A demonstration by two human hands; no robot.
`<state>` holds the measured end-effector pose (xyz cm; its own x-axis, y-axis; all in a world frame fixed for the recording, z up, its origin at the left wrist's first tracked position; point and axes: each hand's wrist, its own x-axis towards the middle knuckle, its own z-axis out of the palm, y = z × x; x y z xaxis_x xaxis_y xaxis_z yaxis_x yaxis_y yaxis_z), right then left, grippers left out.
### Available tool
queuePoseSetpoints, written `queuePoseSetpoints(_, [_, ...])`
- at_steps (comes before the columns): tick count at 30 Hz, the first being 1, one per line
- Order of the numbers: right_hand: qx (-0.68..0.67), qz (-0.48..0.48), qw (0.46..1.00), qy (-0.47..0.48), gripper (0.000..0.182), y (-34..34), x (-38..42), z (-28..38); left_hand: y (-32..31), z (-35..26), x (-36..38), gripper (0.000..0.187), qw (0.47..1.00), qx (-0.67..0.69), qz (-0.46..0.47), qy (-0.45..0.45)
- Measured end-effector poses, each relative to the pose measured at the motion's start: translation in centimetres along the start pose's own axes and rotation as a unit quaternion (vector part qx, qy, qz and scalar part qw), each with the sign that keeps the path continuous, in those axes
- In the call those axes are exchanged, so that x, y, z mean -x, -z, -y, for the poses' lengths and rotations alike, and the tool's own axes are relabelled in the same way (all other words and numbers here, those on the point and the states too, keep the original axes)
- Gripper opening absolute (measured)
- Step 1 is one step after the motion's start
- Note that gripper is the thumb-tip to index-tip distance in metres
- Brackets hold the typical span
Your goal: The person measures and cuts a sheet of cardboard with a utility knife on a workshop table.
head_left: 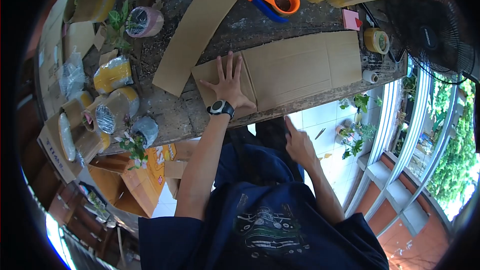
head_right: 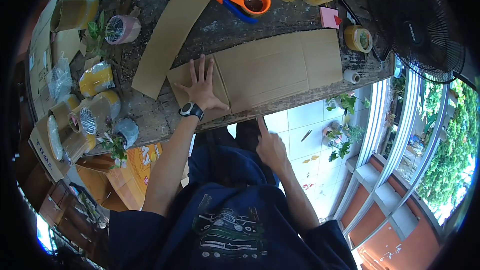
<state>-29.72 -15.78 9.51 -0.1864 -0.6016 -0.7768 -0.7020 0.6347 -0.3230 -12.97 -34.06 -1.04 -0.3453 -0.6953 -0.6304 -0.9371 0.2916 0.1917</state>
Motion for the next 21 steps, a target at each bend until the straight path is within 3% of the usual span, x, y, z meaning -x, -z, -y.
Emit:
queuePoseSetpoints(3, [-0.002, -0.012, 0.999, 0.038, 0.063, 0.4, -0.2, -1.3, -0.2, -0.1, -0.2, 0.164, 1.000, -0.009, 0.002, 0.008])
queuePoseSetpoints(5, [-0.070, -0.157, 0.977, 0.126, 0.060, 2.1, -4.6, 1.0, 0.2, -0.5, 0.0, 0.164, 1.000, -0.014, 0.003, 0.012])
queuePoseSetpoints(7, [-0.084, -0.187, 0.969, 0.138, 0.060, 5.1, -9.5, 4.5, 0.2, -0.4, 0.0, 0.165, 1.000, -0.015, -0.003, 0.010])
queuePoseSetpoints(10, [-0.066, -0.171, 0.976, 0.120, 0.061, 4.9, -11.9, 5.1, 0.1, -0.3, 0.2, 0.165, 1.000, -0.019, 0.007, 0.006])
queuePoseSetpoints(13, [-0.050, -0.150, 0.982, 0.099, 0.062, 1.0, -6.1, 0.4, 0.4, -0.8, -0.4, 0.166, 0.999, -0.030, 0.022, 0.023])
queuePoseSetpoints(15, [-0.047, -0.044, 0.998, 0.011, 0.067, 0.9, -1.5, -1.4, -0.6, -0.1, -0.3, 0.167, 1.000, -0.022, 0.000, 0.004])
queuePoseSetpoints(18, [-0.035, 0.011, 0.999, 0.000, 0.071, 0.4, 1.5, -3.7, -0.8, -0.1, -0.3, 0.168, 1.000, -0.029, -0.011, 0.001])
queuePoseSetpoints(21, [-0.075, -0.100, 0.990, 0.058, 0.071, 1.6, 0.2, -3.1, 0.1, 0.2, 0.2, 0.167, 0.998, -0.065, 0.006, 0.008])
